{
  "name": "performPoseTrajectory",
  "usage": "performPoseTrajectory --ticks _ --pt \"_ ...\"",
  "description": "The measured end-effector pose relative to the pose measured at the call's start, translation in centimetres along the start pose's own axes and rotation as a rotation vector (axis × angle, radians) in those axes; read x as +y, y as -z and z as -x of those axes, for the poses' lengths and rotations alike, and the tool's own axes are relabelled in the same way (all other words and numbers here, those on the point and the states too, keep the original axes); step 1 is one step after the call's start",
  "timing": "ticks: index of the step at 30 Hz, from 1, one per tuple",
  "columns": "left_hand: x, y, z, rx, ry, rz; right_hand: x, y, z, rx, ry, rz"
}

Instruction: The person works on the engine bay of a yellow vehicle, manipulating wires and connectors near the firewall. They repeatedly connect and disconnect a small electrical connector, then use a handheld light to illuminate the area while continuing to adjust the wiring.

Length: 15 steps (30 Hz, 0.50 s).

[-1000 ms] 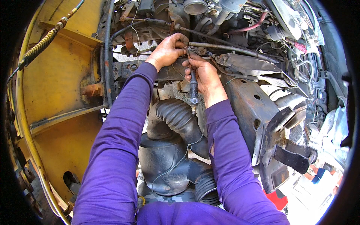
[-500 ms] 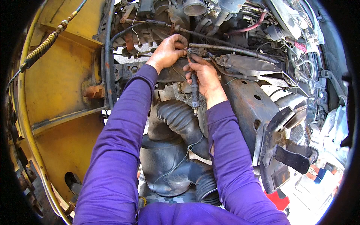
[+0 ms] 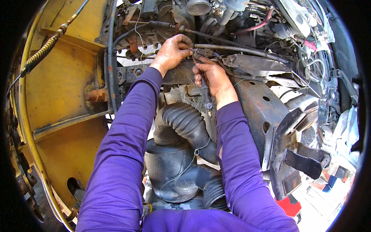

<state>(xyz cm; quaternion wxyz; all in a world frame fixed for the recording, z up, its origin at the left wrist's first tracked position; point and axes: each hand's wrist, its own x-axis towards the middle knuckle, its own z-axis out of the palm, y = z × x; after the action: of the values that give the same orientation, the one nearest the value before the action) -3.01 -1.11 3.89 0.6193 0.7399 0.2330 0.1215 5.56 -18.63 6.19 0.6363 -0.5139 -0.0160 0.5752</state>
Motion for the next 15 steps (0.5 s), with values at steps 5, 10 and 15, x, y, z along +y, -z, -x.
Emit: performPoseTrajectory --ticks 5,10,15 --pt "-0.3 0.5 0.3 0.004 -0.032 0.023 0.0 -0.8 -0.2 0.092 0.043 0.022" --pt "-1.0 0.6 0.8 0.037 -0.112 -0.064 0.3 -1.0 -0.4 0.09 0.103 0.021" --pt "-1.3 0.2 1.3 0.042 -0.143 -0.051 0.5 -0.6 -0.2 0.048 0.125 0.016"
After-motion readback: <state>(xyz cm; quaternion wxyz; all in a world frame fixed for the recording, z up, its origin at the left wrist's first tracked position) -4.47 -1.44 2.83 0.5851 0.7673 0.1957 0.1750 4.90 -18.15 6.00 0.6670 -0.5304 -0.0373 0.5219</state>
